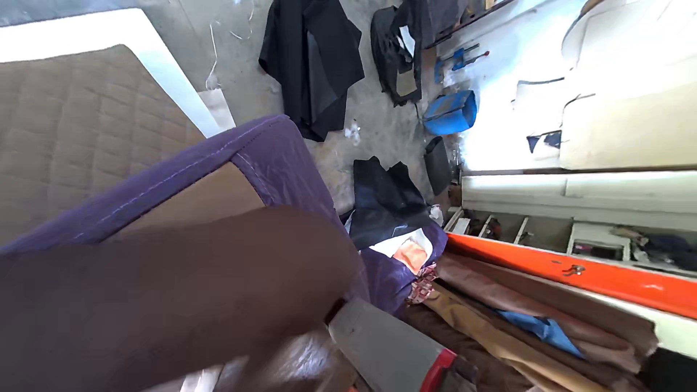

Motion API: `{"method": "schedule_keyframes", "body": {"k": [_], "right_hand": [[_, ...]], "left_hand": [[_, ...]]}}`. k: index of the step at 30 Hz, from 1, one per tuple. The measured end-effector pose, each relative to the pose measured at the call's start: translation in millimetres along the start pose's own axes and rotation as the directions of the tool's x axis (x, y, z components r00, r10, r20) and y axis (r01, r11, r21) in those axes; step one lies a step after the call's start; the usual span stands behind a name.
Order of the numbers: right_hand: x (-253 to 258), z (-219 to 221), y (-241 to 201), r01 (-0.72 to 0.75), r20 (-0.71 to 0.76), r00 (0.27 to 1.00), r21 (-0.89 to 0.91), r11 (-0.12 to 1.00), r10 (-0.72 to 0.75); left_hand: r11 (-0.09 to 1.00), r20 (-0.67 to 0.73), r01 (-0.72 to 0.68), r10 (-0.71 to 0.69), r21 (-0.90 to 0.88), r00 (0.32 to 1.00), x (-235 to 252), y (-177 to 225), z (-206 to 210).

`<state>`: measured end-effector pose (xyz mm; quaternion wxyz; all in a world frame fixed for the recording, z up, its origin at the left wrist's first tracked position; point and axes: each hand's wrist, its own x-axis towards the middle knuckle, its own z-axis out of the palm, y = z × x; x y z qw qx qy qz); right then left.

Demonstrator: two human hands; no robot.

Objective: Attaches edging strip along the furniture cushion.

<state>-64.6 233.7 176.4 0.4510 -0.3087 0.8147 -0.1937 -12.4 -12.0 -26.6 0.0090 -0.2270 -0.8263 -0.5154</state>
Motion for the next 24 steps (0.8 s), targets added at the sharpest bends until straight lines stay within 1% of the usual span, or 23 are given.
{"method": "schedule_keyframes", "body": {"k": [1,2,3,4,5,6,7,8,9,10,12,13,14,15,16,18,19,20,21,22,24], "right_hand": [[-0.7,1.2,0.9,-0.007,-0.006,1.000,-0.010,1.000,0.007],[-1.2,1.3,4.0,-0.018,-0.002,1.000,0.001,1.000,0.018],[-1.2,0.1,7.9,-0.025,0.011,1.000,0.028,0.999,0.025],[-0.9,-1.4,12.3,-0.024,0.020,1.000,0.065,0.998,0.023],[-0.8,-2.5,19.6,-0.010,0.021,1.000,0.134,0.991,0.007],[-2.0,-3.1,29.8,0.005,0.021,1.000,0.235,0.972,-0.011],[-5.9,-3.3,41.2,0.011,0.031,0.999,0.365,0.931,-0.024],[-11.2,-3.8,52.6,0.026,0.030,0.998,0.489,0.872,-0.046],[-16.6,-5.5,64.6,0.052,0.009,0.998,0.575,0.817,-0.070],[-21.9,-7.5,77.5,0.087,-0.033,0.996,0.624,0.777,-0.085],[-31.7,-13.2,104.9,0.168,-0.130,0.985,0.634,0.755,-0.111],[-34.9,-17.6,117.4,0.193,-0.165,0.980,0.623,0.759,-0.113],[-36.6,-22.3,129.7,0.207,-0.193,0.975,0.615,0.761,-0.110],[-37.2,-26.9,141.8,0.214,-0.215,0.972,0.621,0.754,-0.099],[-37.9,-30.5,152.2,0.206,-0.236,0.970,0.642,0.739,-0.066],[-36.3,-34.9,171.8,0.178,-0.274,0.961,0.715,0.676,0.037],[-34.3,-37.9,181.2,0.157,-0.275,0.958,0.746,0.647,0.085],[-31.6,-41.3,189.7,0.132,-0.268,0.955,0.766,0.629,0.127],[-28.2,-45.4,197.2,0.109,-0.261,0.953,0.771,0.628,0.155],[-23.9,-49.8,204.7,0.090,-0.250,0.954,0.766,0.637,0.166],[-11.2,-58.8,219.6,0.079,-0.231,0.962,0.741,0.667,0.142]], "left_hand": [[0.999,0.007,0.028,-0.029,0.041,1.000,-0.5,11.0,-13.2],[0.978,0.160,0.182,-0.197,0.105,0.967,7.0,35.9,-39.5],[0.941,0.243,0.253,-0.306,0.225,0.921,17.3,49.0,-52.2],[0.900,0.307,0.316,-0.405,0.300,0.861,26.9,56.8,-58.9],[0.858,0.351,0.388,-0.497,0.338,0.794,35.4,62.4,-63.5],[0.814,0.376,0.452,-0.573,0.365,0.728,41.9,66.5,-65.9],[0.783,0.380,0.499,-0.618,0.371,0.688,45.0,71.4,-66.5],[0.762,0.355,0.539,-0.646,0.360,0.676,43.5,77.2,-65.3],[0.738,0.301,0.576,-0.672,0.351,0.677,38.1,82.9,-62.7],[0.715,0.237,0.623,-0.696,0.317,0.678,30.9,90.8,-60.5],[0.669,0.132,0.723,-0.743,0.169,0.656,13.2,106.2,-51.2],[0.624,0.102,0.780,-0.780,0.048,0.617,5.4,115.1,-46.8],[0.551,0.088,0.829,-0.825,-0.096,0.559,-1.1,124.5,-42.7],[0.455,0.079,0.855,-0.870,-0.251,0.486,-5.6,134.5,-38.6],[0.348,0.078,0.850,-0.909,-0.396,0.408,-8.1,144.9,-34.1],[0.161,0.074,0.764,-0.962,-0.625,0.263,-11.7,164.6,-20.0],[0.093,0.086,0.694,-0.972,-0.714,0.218,-13.1,174.6,-10.8],[0.044,0.107,0.619,-0.973,-0.784,0.206,-14.2,184.8,-0.2],[0.028,0.110,0.537,-0.969,-0.843,0.223,-13.3,194.6,13.1],[0.032,0.088,0.449,-0.966,-0.893,0.244,-8.3,204.1,29.0],[0.058,0.014,0.271,-0.966,-0.961,0.257,14.7,219.8,63.9]]}}
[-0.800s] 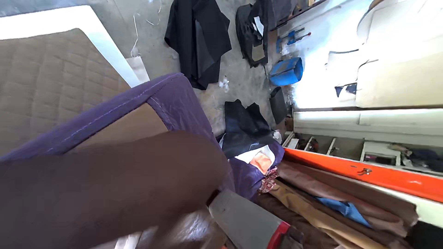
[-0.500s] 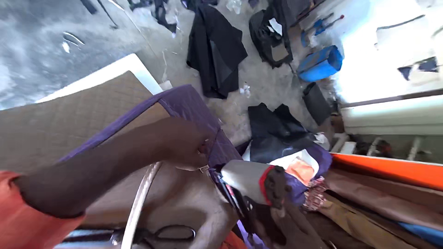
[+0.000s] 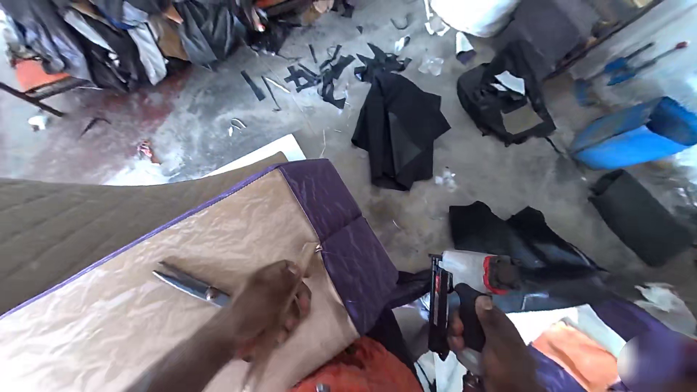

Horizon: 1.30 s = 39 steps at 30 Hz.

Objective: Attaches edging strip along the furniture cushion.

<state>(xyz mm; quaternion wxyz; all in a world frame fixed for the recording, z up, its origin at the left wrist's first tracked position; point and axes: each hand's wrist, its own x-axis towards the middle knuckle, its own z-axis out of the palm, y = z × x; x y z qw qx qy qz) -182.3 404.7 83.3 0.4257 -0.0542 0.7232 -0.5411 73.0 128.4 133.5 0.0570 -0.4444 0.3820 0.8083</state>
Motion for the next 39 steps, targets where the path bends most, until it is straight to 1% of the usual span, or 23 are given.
{"method": "schedule_keyframes", "body": {"k": [2,4,6,7,10,12,13,15,16,17,19,22,23,25,27,29,31,33,35,36,37,39], "right_hand": [[19.9,-9.4,0.5,-0.001,0.053,0.999,-0.048,0.999,0.003],[41.6,-16.4,-2.4,-0.003,0.124,0.992,-0.089,0.996,0.014],[64.6,-23.1,-12.0,0.015,0.210,0.978,-0.140,0.990,0.014],[77.9,-26.0,-19.0,0.047,0.257,0.966,-0.174,0.984,-0.001],[112.6,-34.8,-40.6,0.151,0.372,0.927,-0.284,0.947,-0.036],[134.3,-39.1,-54.3,0.225,0.430,0.901,-0.337,0.914,-0.063],[144.5,-39.5,-60.3,0.260,0.454,0.887,-0.342,0.903,-0.083],[161.9,-40.2,-72.9,0.312,0.496,0.860,-0.335,0.889,-0.115],[169.0,-42.5,-78.6,0.344,0.513,0.847,-0.331,0.879,-0.138],[175.9,-46.0,-85.0,0.385,0.529,0.832,-0.333,0.861,-0.168],[190.8,-53.0,-102.0,0.502,0.556,0.790,-0.344,0.793,-0.259],[203.2,-56.1,-140.5,0.654,0.615,0.701,-0.351,0.671,-0.361],[203.0,-54.0,-151.4,0.679,0.631,0.677,-0.338,0.652,-0.378],[195.7,-46.6,-165.9,0.701,0.674,0.633,-0.289,0.652,-0.381],[181.5,-37.1,-170.8,0.710,0.747,0.568,-0.231,0.666,-0.346],[163.2,-30.6,-166.9,0.751,0.832,0.484,-0.237,0.616,-0.270],[140.2,-24.3,-157.6,0.818,0.887,0.421,-0.281,0.501,-0.191],[114.1,-14.3,-146.1,0.900,0.930,0.344,-0.286,0.328,-0.131],[95.0,-0.5,-134.9,0.966,0.972,0.223,-0.210,0.151,-0.074],[89.4,7.3,-128.6,0.980,0.982,0.182,-0.177,0.089,-0.050],[84.9,15.2,-123.1,0.983,0.984,0.176,-0.174,0.064,-0.023],[78.0,28.7,-113.1,0.980,0.981,0.193,-0.194,0.050,0.021]], "left_hand": [[0.994,-0.064,-0.054,0.048,-0.098,0.997,1.4,-24.1,41.5],[0.980,-0.188,-0.087,0.053,-0.179,0.981,13.7,-48.5,78.7],[0.958,-0.330,-0.145,0.057,-0.248,0.942,30.5,-73.3,105.6],[0.949,-0.400,-0.183,0.068,-0.257,0.914,38.1,-82.8,115.5],[0.922,-0.564,-0.273,0.075,-0.275,0.822,47.4,-105.1,143.8],[0.899,-0.664,-0.345,0.087,-0.269,0.743,50.4,-120.2,167.6],[0.882,-0.716,-0.398,0.105,-0.254,0.690,53.5,-128.5,179.6],[0.839,-0.808,-0.515,0.176,-0.176,0.563,63.0,-146.9,200.4],[0.826,-0.838,-0.545,0.193,-0.141,0.510,67.2,-155.5,209.5],[0.823,-0.855,-0.554,0.195,-0.124,0.481,69.5,-162.8,218.2],[0.834,-0.875,-0.541,0.177,-0.110,0.451,71.8,-173.0,229.8],[0.864,-0.892,-0.501,0.191,-0.045,0.410,73.9,-180.3,234.2],[0.873,-0.899,-0.487,0.198,-0.019,0.390,75.8,-183.4,234.0],[0.891,-0.913,-0.453,0.212,0.034,0.348,79.5,-189.4,234.2],[0.895,-0.920,-0.434,0.249,0.099,0.302,78.9,-192.3,234.6],[0.891,-0.918,-0.414,0.309,0.188,0.250,76.0,-193.6,233.2],[0.888,-0.904,-0.364,0.373,0.282,0.209,72.9,-195.9,230.8],[0.898,-0.898,-0.318,0.381,0.304,0.218,70.5,-197.8,229.5],[0.906,-0.897,-0.303,0.374,0.297,0.237,69.3,-200.2,228.7],[0.907,-0.897,-0.293,0.375,0.303,0.233,69.4,-201.9,228.1],[0.906,-0.898,-0.278,0.383,0.320,0.216,70.4,-204.0,228.2],[0.895,-0.895,-0.244,0.417,0.374,0.160,73.9,-208.9,230.1]]}}
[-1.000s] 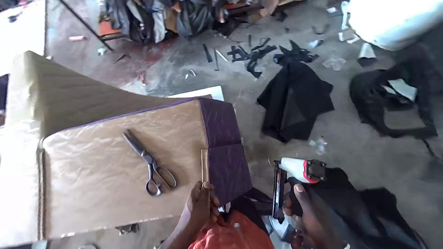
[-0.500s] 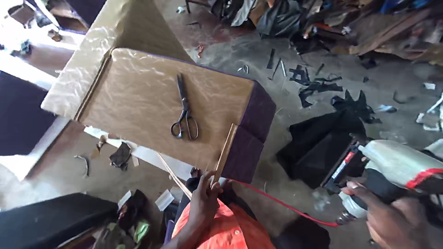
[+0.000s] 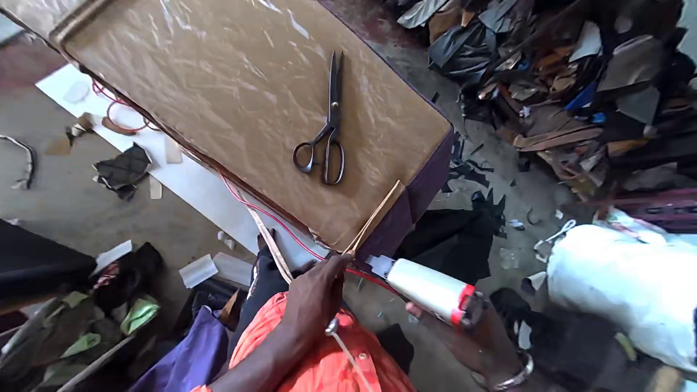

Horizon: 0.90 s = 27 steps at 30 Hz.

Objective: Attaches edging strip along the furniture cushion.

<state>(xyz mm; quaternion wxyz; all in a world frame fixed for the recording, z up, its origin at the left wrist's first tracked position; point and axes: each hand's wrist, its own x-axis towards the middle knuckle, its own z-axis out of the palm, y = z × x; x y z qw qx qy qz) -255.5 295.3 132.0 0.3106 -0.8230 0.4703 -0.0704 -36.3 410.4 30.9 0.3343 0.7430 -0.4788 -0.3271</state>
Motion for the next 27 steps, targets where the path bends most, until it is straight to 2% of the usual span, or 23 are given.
{"method": "schedule_keyframes", "body": {"k": [3,8,14,17,21,24,27], "right_hand": [[16.9,12.9,-11.6,0.013,0.033,0.999,-0.068,0.998,-0.011],[32.5,22.7,-26.9,-0.060,0.089,0.993,-0.135,0.989,0.073],[34.1,25.5,-38.2,-0.075,0.110,0.989,-0.191,0.979,0.097],[37.1,23.3,-43.2,-0.067,0.132,0.986,-0.213,0.975,0.097],[48.9,18.6,-41.5,-0.209,0.253,0.931,-0.217,0.954,0.262],[57.0,10.0,-36.5,-0.145,0.267,0.944,-0.184,0.972,0.192],[59.8,4.8,-26.5,-0.176,0.192,0.962,-0.117,0.977,0.196]], "left_hand": [[0.997,-0.046,-0.064,0.066,0.043,0.997,-2.8,-6.8,4.1],[0.991,-0.043,-0.117,0.120,0.073,0.992,-1.2,-12.2,3.1],[0.990,-0.013,-0.139,0.140,0.035,0.990,0.9,-17.8,1.3],[0.988,-0.042,-0.156,0.156,0.000,0.987,3.2,-21.0,2.4],[0.985,-0.033,-0.168,0.167,-0.029,0.985,3.7,-28.2,4.5],[0.985,-0.017,-0.157,0.157,-0.076,0.988,9.4,-27.4,1.3],[0.988,-0.037,-0.148,0.147,-0.042,0.988,14.0,-20.8,-4.8]]}}
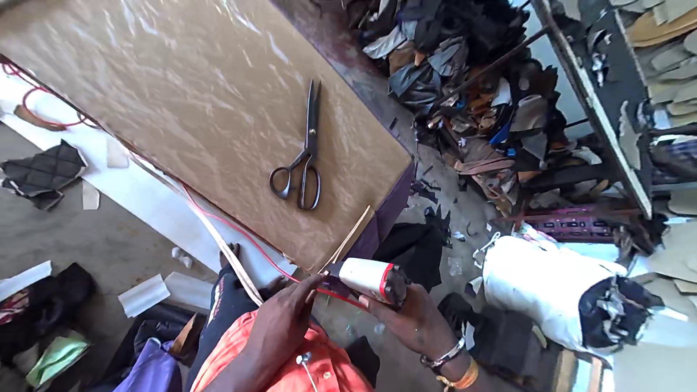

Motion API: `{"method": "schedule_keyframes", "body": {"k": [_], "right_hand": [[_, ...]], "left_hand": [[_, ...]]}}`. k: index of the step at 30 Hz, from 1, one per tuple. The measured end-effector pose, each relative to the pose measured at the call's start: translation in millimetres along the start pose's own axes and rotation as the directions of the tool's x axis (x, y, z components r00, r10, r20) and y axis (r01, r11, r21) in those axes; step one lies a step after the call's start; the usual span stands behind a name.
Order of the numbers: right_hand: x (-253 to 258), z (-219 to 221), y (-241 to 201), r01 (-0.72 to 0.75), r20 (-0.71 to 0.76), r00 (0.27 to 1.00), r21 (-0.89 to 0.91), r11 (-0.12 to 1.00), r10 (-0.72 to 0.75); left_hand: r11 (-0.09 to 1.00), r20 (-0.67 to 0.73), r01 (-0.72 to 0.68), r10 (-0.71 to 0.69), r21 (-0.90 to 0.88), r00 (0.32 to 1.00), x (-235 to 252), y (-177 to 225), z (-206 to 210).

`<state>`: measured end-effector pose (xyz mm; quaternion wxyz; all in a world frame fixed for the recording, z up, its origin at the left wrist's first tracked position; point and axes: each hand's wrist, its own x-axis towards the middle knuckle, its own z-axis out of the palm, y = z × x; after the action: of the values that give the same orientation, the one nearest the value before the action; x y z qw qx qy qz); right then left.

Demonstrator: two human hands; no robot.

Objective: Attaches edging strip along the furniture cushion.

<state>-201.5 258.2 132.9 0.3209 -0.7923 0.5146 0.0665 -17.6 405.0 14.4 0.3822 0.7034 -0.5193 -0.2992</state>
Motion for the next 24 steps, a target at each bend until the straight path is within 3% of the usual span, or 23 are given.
{"method": "schedule_keyframes", "body": {"k": [4,8,15,20,24], "right_hand": [[9.0,-17.9,10.2,-0.041,-0.246,0.968,0.050,0.998,0.052],[26.9,-34.9,26.8,-0.054,-0.335,0.935,0.192,0.980,0.117],[50.2,-50.8,28.8,-0.065,-0.300,0.947,0.187,0.980,0.119],[68.8,-59.3,27.0,-0.122,-0.203,0.971,0.047,0.991,0.129],[76.1,-62.5,27.8,-0.087,-0.183,0.980,-0.060,0.994,0.075]], "left_hand": [[0.965,-0.155,0.051,-0.010,0.259,0.988,15.9,18.7,-4.0],[0.947,-0.147,0.075,-0.030,0.312,0.989,47.8,30.8,4.2],[0.951,-0.018,0.086,-0.084,0.298,0.996,99.3,50.4,27.3],[0.946,-0.054,0.044,-0.028,0.320,0.998,113.4,58.6,38.8],[0.931,-0.082,0.002,0.030,0.366,0.996,109.8,52.8,43.1]]}}
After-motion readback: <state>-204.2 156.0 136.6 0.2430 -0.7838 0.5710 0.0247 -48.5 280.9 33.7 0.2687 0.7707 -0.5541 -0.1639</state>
